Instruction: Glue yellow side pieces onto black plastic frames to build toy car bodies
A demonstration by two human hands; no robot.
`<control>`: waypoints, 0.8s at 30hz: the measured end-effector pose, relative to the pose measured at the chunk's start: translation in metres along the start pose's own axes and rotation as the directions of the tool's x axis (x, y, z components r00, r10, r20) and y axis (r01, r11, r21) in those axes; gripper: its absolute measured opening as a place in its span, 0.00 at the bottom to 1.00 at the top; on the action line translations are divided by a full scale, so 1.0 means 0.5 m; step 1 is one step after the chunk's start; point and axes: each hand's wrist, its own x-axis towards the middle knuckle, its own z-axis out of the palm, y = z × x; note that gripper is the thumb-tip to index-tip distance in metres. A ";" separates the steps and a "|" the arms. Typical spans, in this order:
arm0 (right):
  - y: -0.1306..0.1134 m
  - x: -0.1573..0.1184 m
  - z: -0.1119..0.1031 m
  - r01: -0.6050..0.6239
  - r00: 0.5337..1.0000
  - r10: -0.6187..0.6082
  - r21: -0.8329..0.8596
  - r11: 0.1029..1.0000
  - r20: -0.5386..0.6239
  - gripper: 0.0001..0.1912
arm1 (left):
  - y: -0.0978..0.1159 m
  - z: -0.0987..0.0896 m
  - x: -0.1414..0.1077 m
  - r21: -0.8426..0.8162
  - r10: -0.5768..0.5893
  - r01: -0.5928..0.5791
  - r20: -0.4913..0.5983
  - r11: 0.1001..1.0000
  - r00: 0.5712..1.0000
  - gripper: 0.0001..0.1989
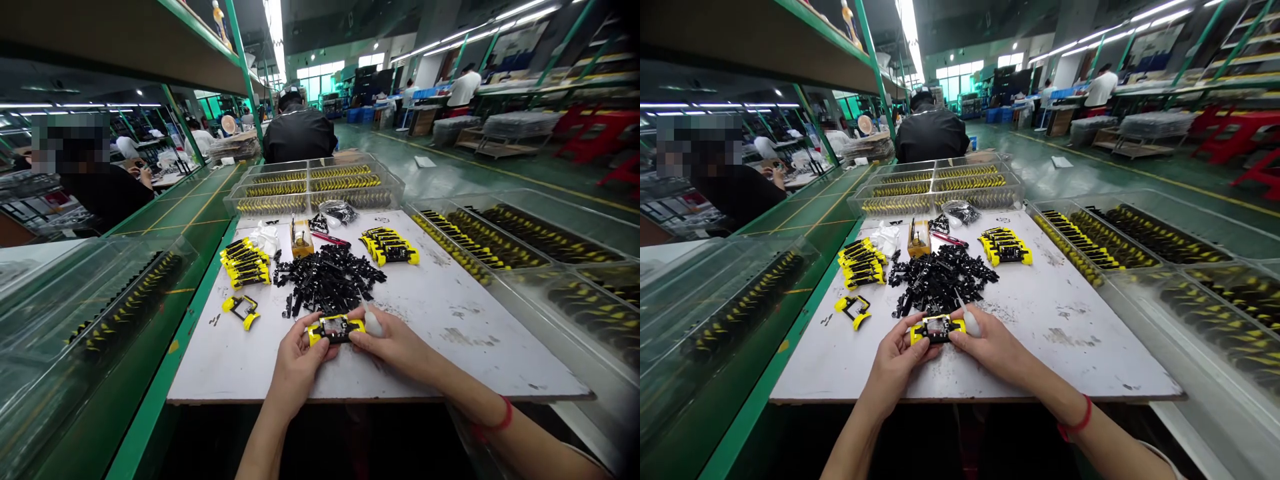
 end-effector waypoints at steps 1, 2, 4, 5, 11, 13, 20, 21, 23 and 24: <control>0.003 0.000 -0.001 -0.001 1.000 0.000 0.045 0.999 0.026 0.16 | 0.001 0.003 -0.001 0.005 0.002 -0.002 -0.015 1.000 1.000 0.25; 0.006 0.000 -0.003 -0.004 0.999 0.000 0.083 0.997 0.047 0.17 | 0.003 0.007 -0.001 0.009 0.005 -0.005 -0.029 1.000 1.000 0.24; 0.009 -0.002 -0.006 -0.013 0.997 0.006 0.103 0.995 0.072 0.18 | 0.006 0.012 -0.001 0.018 0.009 -0.008 -0.051 1.000 0.999 0.24; 0.010 -0.003 -0.007 -0.010 0.997 0.004 0.083 0.996 0.071 0.19 | 0.007 0.014 -0.001 0.022 0.009 -0.008 -0.058 1.000 0.998 0.24; 0.014 -0.010 0.000 0.068 0.994 -0.073 -0.066 0.995 -0.082 0.15 | -0.023 0.010 0.003 0.026 0.034 -0.033 -0.037 0.999 0.999 0.25; 0.018 -0.009 0.003 0.071 0.991 -0.080 -0.086 0.994 -0.111 0.14 | -0.045 0.005 0.014 0.033 0.042 -0.042 0.004 0.999 0.999 0.28; 0.029 -0.006 0.009 0.078 0.974 -0.075 0.006 0.997 -0.213 0.17 | -0.071 0.001 0.038 0.635 0.556 -0.306 -0.238 0.710 0.796 0.23; 0.030 -0.006 0.012 0.072 0.971 -0.060 0.044 0.996 -0.232 0.18 | -0.070 0.005 0.038 0.738 0.659 -0.336 -0.191 0.586 0.728 0.18; 0.034 -0.003 0.017 0.056 0.968 -0.024 0.120 0.991 -0.251 0.21 | -0.074 0.012 0.038 0.847 0.794 -0.411 -0.022 0.337 0.607 0.10; 0.037 -0.001 0.019 0.050 0.967 -0.010 0.151 0.987 -0.253 0.22 | -0.079 0.016 0.040 0.867 0.828 -0.445 0.071 0.224 0.556 0.10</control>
